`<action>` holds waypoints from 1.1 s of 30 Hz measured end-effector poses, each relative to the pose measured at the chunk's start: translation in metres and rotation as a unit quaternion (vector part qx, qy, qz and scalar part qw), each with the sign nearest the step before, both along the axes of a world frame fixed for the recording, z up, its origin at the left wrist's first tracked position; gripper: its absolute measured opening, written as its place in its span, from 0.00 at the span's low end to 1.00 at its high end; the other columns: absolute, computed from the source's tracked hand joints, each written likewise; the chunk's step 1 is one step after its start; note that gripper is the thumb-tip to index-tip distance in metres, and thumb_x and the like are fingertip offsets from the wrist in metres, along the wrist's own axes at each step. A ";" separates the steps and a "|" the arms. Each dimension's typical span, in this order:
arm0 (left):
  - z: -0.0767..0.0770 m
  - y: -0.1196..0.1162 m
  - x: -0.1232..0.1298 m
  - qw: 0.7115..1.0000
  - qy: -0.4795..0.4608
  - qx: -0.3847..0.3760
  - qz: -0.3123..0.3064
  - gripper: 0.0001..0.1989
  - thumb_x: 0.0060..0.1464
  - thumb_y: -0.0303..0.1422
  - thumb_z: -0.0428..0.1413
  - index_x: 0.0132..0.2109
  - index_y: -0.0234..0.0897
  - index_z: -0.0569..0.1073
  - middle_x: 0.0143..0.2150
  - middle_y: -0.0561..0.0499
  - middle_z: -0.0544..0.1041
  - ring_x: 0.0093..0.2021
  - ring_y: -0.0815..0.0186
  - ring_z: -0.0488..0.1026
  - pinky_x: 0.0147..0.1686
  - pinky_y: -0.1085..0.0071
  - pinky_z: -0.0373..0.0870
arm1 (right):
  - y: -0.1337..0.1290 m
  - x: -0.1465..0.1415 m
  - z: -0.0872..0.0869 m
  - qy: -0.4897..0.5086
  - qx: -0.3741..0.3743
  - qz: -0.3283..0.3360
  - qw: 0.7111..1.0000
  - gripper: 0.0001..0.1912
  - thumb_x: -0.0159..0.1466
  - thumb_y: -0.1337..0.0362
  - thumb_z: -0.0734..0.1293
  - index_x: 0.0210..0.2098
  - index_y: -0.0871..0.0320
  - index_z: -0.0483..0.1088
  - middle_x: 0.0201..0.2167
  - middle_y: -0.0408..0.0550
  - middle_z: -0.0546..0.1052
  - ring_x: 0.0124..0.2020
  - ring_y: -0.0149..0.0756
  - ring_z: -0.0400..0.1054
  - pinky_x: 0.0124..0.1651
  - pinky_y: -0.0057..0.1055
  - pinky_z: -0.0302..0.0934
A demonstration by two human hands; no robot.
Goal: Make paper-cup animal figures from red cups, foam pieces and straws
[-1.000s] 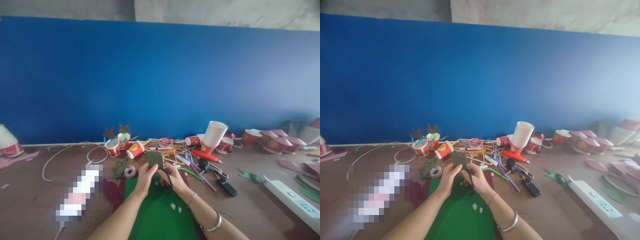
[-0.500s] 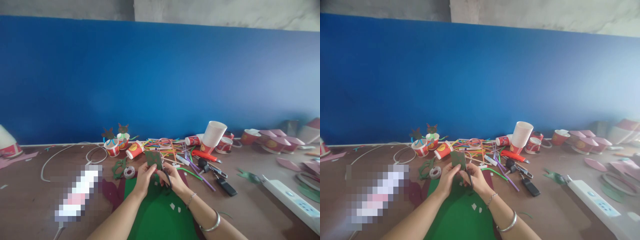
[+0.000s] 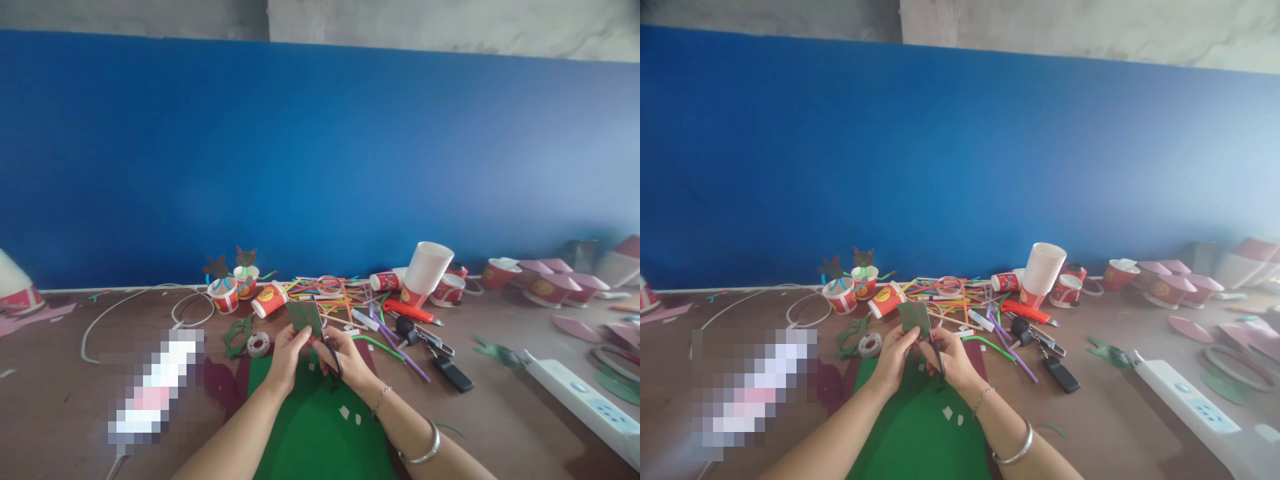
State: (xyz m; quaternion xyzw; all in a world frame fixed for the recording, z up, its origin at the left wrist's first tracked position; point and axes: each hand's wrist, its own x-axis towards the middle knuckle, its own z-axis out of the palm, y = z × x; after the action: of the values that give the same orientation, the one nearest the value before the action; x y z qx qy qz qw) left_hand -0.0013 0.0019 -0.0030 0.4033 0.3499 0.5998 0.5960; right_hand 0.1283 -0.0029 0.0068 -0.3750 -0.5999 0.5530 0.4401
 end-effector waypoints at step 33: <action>-0.004 0.002 -0.001 0.998 -0.028 -0.025 0.049 0.12 0.44 0.38 0.61 0.32 0.33 0.74 0.22 0.55 0.71 0.21 0.74 0.65 0.22 0.79 0.61 | 0.003 0.001 -0.004 -0.031 -0.014 -0.019 0.999 0.14 0.54 0.55 0.69 0.28 0.60 0.65 0.09 0.34 0.63 0.09 0.23 0.55 0.12 0.18 0.48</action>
State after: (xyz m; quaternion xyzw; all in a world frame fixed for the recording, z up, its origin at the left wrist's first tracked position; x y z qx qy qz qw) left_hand -0.0027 0.0044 -0.0068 0.3540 0.3674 0.6306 0.5848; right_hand 0.1291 0.0004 0.0028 -0.4096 -0.5978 0.5411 0.4268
